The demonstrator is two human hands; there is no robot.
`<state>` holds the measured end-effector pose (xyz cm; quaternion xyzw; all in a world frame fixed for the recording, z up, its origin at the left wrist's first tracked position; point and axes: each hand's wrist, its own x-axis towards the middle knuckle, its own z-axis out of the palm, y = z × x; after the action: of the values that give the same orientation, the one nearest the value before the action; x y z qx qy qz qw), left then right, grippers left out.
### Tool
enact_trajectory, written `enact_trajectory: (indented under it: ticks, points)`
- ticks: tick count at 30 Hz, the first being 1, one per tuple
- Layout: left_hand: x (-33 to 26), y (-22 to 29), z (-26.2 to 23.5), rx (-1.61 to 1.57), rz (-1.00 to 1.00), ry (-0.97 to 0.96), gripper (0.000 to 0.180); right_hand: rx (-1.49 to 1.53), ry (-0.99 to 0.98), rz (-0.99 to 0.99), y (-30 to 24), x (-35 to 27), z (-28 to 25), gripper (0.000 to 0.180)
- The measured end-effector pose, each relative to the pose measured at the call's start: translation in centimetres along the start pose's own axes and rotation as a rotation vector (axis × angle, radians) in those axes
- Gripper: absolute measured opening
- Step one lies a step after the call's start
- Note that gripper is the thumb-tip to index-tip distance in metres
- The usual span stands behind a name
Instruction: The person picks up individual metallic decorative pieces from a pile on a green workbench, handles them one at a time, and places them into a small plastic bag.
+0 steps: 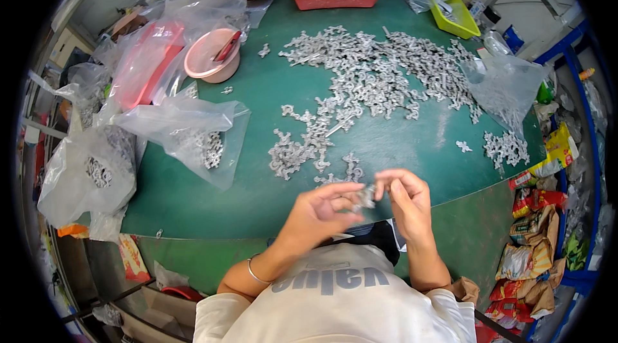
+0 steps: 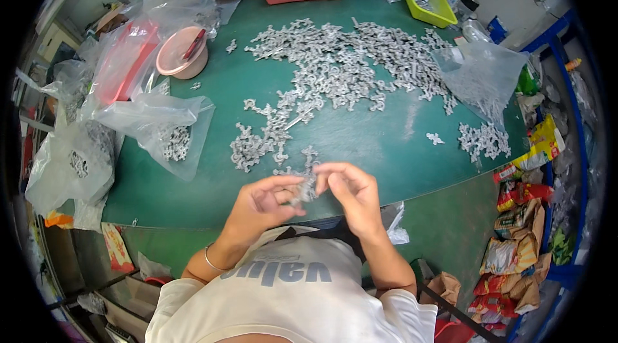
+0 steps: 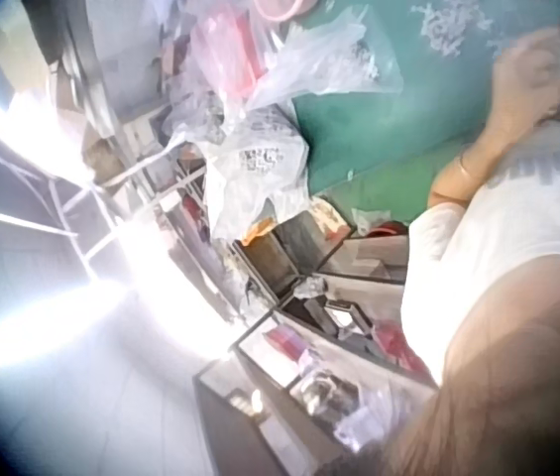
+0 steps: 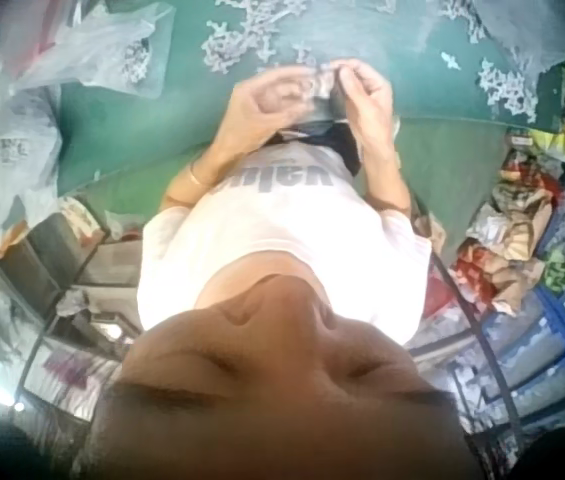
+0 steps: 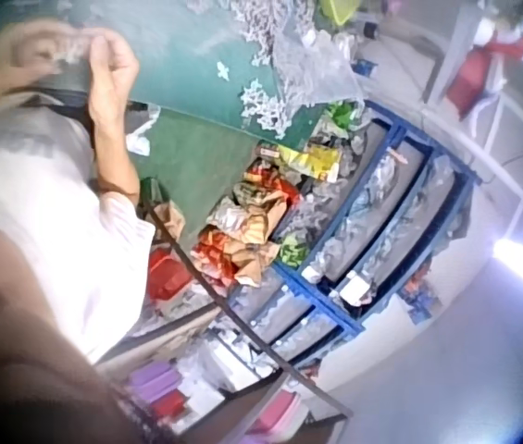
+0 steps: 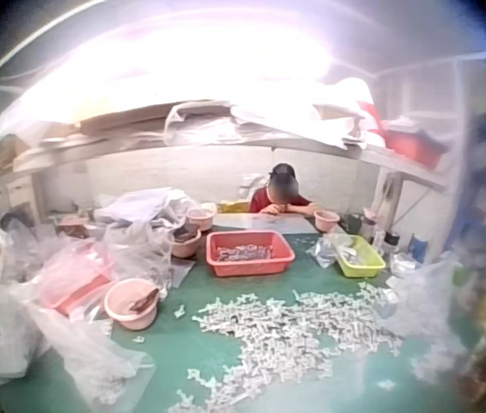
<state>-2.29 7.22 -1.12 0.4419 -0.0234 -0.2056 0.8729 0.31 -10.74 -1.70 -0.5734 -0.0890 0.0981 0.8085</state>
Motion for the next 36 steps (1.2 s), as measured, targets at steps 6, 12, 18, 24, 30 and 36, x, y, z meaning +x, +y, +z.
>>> enact_trajectory:
  ticks: [6, 12, 18, 24, 30, 36]
  points:
    - [-3.2, -3.1, -8.3, -0.538, -0.008, 0.354, 0.030, -0.736, 0.118, 0.005, 4.3, 1.4, -2.4, 0.026]
    - [-6.0, -2.7, -12.2, 0.947, 0.295, 0.937, 0.034, -1.399, -0.193, -0.235, 5.6, 1.4, -2.1, 0.037]
    - [-6.4, -3.8, -12.0, 1.652, 0.212, 0.724, 0.048, -1.312, -0.109, -0.433, 6.9, 1.8, -3.0, 0.024]
    - [-5.2, -2.2, -7.3, 1.436, 0.289, 0.630, 0.040, -0.620, 0.329, -0.140, 7.1, 1.4, -3.9, 0.008]
    - [-1.6, -0.6, -1.6, 0.851, 0.333, 0.242, 0.038, 0.216, 0.249, 0.178, 3.6, -0.3, -0.2, 0.014]
    - [-0.1, -0.8, -0.2, 0.677, 0.452, 0.180, 0.028, 0.174, 0.159, 0.095, 1.5, -1.6, 1.2, 0.012]
